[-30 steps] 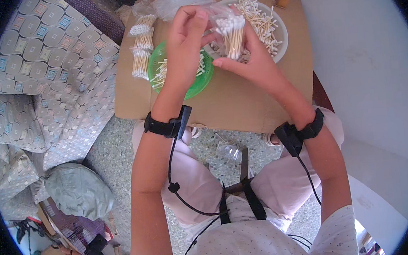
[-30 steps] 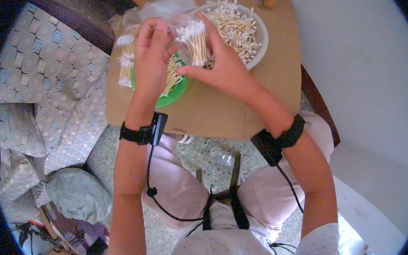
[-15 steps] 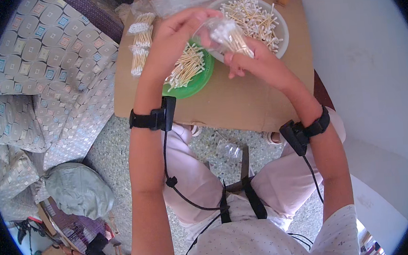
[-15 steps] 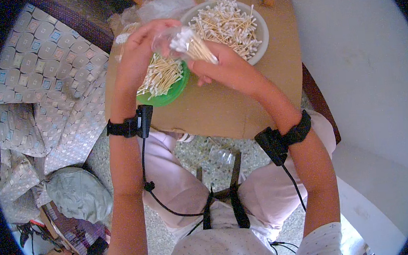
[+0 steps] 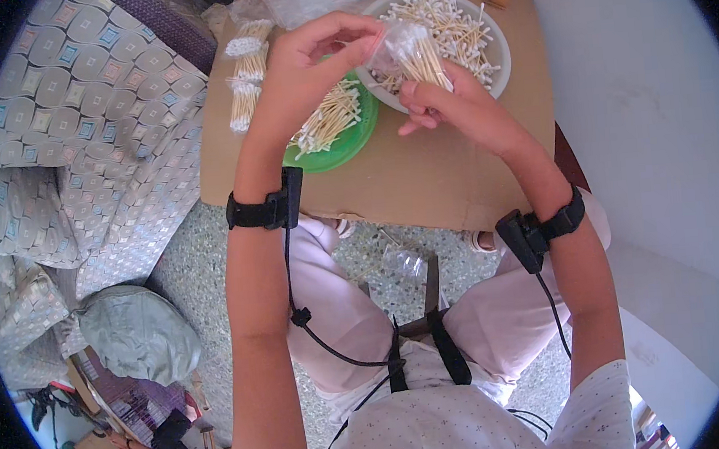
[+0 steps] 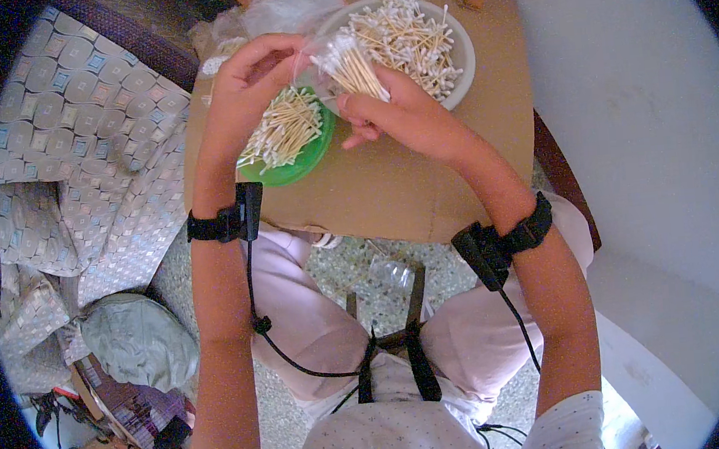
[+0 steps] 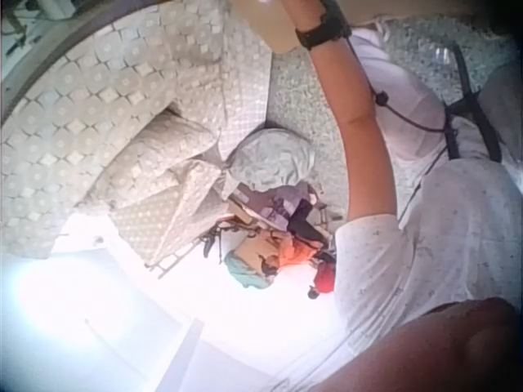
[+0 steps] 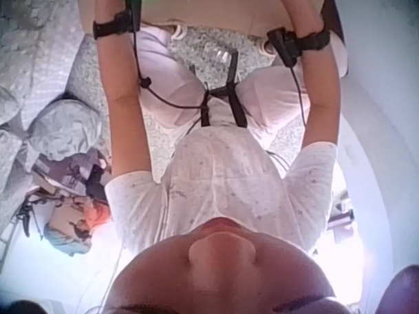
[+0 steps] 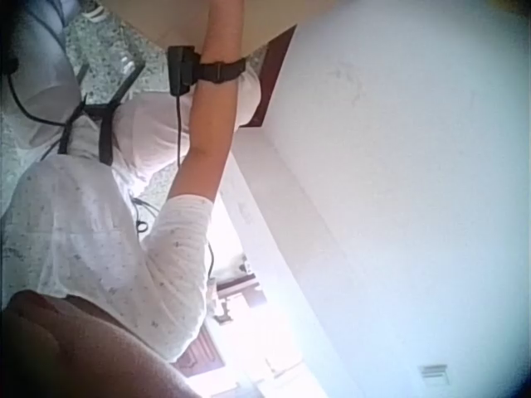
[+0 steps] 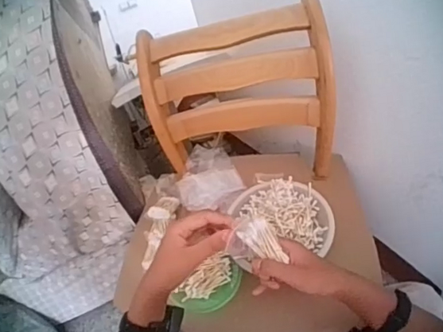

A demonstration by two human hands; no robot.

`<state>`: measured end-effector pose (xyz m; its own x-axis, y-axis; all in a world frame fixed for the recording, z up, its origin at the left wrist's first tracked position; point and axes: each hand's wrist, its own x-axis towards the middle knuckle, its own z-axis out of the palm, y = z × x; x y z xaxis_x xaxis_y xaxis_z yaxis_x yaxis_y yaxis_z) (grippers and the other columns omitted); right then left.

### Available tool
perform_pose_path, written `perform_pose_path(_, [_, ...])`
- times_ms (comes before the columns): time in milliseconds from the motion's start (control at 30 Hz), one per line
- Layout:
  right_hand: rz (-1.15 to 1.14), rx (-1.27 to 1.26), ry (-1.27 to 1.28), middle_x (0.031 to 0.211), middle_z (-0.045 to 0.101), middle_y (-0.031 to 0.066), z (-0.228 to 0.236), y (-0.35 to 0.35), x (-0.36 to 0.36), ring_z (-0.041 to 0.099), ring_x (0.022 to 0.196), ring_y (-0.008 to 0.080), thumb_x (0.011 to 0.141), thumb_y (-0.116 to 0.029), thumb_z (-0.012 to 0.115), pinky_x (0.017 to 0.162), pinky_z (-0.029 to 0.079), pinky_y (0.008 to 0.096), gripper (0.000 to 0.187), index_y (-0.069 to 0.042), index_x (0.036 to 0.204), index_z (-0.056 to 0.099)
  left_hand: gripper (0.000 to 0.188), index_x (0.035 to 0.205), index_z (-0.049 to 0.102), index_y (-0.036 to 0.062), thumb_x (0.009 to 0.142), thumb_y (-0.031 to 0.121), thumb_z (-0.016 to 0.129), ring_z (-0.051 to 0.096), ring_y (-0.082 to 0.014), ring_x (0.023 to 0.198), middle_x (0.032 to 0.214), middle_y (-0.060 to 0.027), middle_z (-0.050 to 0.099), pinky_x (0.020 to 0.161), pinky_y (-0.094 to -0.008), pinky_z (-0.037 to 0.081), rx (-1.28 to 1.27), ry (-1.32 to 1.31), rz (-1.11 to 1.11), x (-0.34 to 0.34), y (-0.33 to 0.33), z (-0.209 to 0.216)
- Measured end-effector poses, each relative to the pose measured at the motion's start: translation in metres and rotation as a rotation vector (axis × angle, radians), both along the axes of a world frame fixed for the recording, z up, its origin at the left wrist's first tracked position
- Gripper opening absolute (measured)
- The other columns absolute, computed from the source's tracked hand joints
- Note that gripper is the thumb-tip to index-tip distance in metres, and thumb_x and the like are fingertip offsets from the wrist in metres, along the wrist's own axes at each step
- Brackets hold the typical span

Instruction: Sort cotton swabs into groups and place them into small plastic bags.

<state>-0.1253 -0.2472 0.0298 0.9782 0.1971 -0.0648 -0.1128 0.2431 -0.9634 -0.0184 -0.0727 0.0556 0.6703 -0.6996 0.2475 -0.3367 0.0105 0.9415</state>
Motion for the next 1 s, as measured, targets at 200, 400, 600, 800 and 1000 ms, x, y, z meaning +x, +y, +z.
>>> perform_pose_path(200, [-0.005,-0.044,0.0,0.071,0.045,-0.0015,-0.006,-0.001,0.002,0.043,0.059,0.0059,0.09,-0.015,0.051,0.07,0.056,0.0315,0.019,-0.003,0.104,0.047,0.023,0.103,0.062,0.0021,0.082,0.011,0.068,0.057,-0.0094,0.088,0.097,-0.0012,0.063,0.079,-0.0241,0.045,0.097,-0.17,-0.005,-0.005,-0.003,0.003])
perform_pose_path(400, [-0.025,-0.033,0.004,0.074,0.046,-0.0017,-0.014,0.001,0.004,0.047,0.06,0.006,0.09,-0.015,0.052,0.067,0.057,0.0303,0.029,-0.003,0.115,0.046,0.021,0.099,0.066,0.0049,0.08,0.013,0.069,0.055,-0.0106,0.082,0.094,-0.0015,0.064,0.077,-0.0248,0.044,0.116,-0.266,0.019,-0.005,-0.004,0.003])
perform_pose_path(600, [0.011,-0.045,0.023,0.079,0.047,-0.0009,-0.015,-0.001,0.004,0.049,0.064,0.0068,0.09,-0.017,0.052,0.065,0.057,0.0287,0.035,-0.004,0.121,0.045,0.021,0.098,0.067,0.0043,0.079,0.014,0.07,0.056,-0.0117,0.081,0.09,-0.0032,0.066,0.075,-0.0251,0.044,0.171,-0.345,0.043,-0.007,-0.003,0.006])
perform_pose_path(800, [-0.024,-0.146,-0.015,0.107,0.053,0.0067,-0.012,0.008,0.001,0.057,0.088,0.014,0.09,-0.02,0.052,0.064,0.057,0.0278,0.045,-0.003,0.13,0.041,0.023,0.097,0.067,0.0032,0.077,0.015,0.072,0.058,-0.0111,0.077,0.086,-0.0032,0.066,0.072,-0.0255,0.046,0.268,-0.373,0.093,-0.008,0.004,0.007])
perform_pose_path(1000, [-0.058,-0.191,-0.048,0.11,0.055,0.0081,-0.013,0.009,0.001,0.059,0.089,0.0156,0.089,-0.019,0.052,0.064,0.057,0.0275,0.046,-0.003,0.131,0.041,0.024,0.095,0.066,0.0026,0.077,0.016,0.073,0.059,-0.0098,0.074,0.084,-0.0023,0.066,0.069,-0.0246,0.048,0.3,-0.354,0.121,-0.011,0.001,0.004])
